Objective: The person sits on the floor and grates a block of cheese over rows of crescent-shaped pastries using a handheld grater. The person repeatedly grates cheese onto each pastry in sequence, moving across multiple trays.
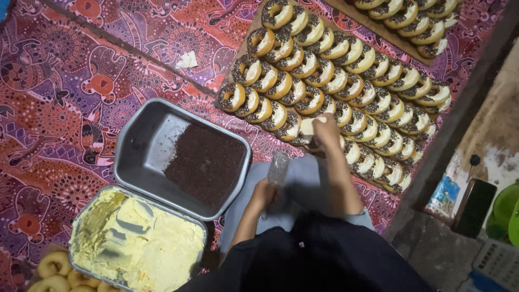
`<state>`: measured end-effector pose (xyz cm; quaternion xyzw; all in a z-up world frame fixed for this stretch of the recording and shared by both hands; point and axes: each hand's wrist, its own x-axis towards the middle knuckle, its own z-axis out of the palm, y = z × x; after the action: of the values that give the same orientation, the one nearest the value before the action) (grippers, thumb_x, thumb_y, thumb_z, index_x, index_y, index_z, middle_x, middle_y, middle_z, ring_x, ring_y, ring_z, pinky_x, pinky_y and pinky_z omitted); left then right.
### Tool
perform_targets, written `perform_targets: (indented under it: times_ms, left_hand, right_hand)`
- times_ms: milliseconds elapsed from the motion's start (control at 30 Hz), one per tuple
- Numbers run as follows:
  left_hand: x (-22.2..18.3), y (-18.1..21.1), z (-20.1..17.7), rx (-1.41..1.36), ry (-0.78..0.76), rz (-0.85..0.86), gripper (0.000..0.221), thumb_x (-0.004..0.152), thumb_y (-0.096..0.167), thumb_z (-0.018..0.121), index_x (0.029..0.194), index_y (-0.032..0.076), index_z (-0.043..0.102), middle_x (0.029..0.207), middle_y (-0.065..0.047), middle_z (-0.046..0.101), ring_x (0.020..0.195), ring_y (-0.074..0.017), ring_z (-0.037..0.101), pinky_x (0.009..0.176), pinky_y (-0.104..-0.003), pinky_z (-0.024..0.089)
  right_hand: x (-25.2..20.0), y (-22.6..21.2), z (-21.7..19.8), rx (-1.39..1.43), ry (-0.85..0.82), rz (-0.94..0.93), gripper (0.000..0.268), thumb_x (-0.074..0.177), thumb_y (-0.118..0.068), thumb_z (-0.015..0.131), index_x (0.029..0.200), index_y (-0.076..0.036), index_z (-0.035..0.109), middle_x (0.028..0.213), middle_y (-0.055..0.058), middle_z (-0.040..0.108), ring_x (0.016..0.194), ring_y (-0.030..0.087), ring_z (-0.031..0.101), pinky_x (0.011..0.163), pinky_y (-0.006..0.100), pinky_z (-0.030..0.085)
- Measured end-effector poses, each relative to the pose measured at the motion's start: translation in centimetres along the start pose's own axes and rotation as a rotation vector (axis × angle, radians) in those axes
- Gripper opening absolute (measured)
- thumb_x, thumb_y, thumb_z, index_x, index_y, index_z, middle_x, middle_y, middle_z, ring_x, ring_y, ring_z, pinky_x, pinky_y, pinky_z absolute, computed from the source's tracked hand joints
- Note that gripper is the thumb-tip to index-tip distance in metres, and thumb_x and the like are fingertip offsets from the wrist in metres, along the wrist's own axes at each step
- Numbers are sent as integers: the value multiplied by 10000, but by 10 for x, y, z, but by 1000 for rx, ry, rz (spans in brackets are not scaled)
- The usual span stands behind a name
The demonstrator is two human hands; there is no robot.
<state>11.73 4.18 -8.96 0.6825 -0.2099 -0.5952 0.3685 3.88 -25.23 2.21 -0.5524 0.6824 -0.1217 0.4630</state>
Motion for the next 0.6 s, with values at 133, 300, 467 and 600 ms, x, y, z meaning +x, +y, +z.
perform_targets:
  times_ms: [133, 300, 467, 600]
  left_hand:
    - [24, 20, 8, -314, 50, 106, 241, 1017, 242, 497, 884, 89, 627, 652, -59, 649, 520, -160, 595, 483, -348, 483]
    - [71, 56, 4, -440, -12, 8, 233, 1033, 251, 499, 890, 81, 567, 659, -27, 615, 507, -147, 586, 446, -308, 473]
    - [82, 70, -14, -430, 63, 120, 404, 1104, 247, 505, 820, -37, 550, 607, -75, 535, 441, -126, 481, 401, -295, 392]
    - [56, 87, -21, -668, 99, 92, 241, 1038, 195, 506, 856, 37, 525, 609, -27, 507, 415, -106, 448, 349, -281, 320]
  right_hand:
    - [-22, -29, -21, 258, -54, 83, 352, 866, -131, 598, 1212, -84, 559, 642, 65, 555, 412, 159, 469, 355, 344, 323]
    - [-37, -44, -7, 156, -114, -35, 280, 911, -110, 619, 1183, -73, 564, 629, 49, 586, 392, 138, 497, 341, 321, 361]
    - [-24, -38, 1, 585, -439, 87, 258, 916, -102, 575, 1163, -114, 504, 711, 93, 590, 374, 85, 378, 326, 265, 267]
    - [-13, -17, -15, 1020, -756, 43, 240, 938, -134, 580, 1171, -84, 545, 803, 122, 615, 376, 67, 331, 334, 224, 280]
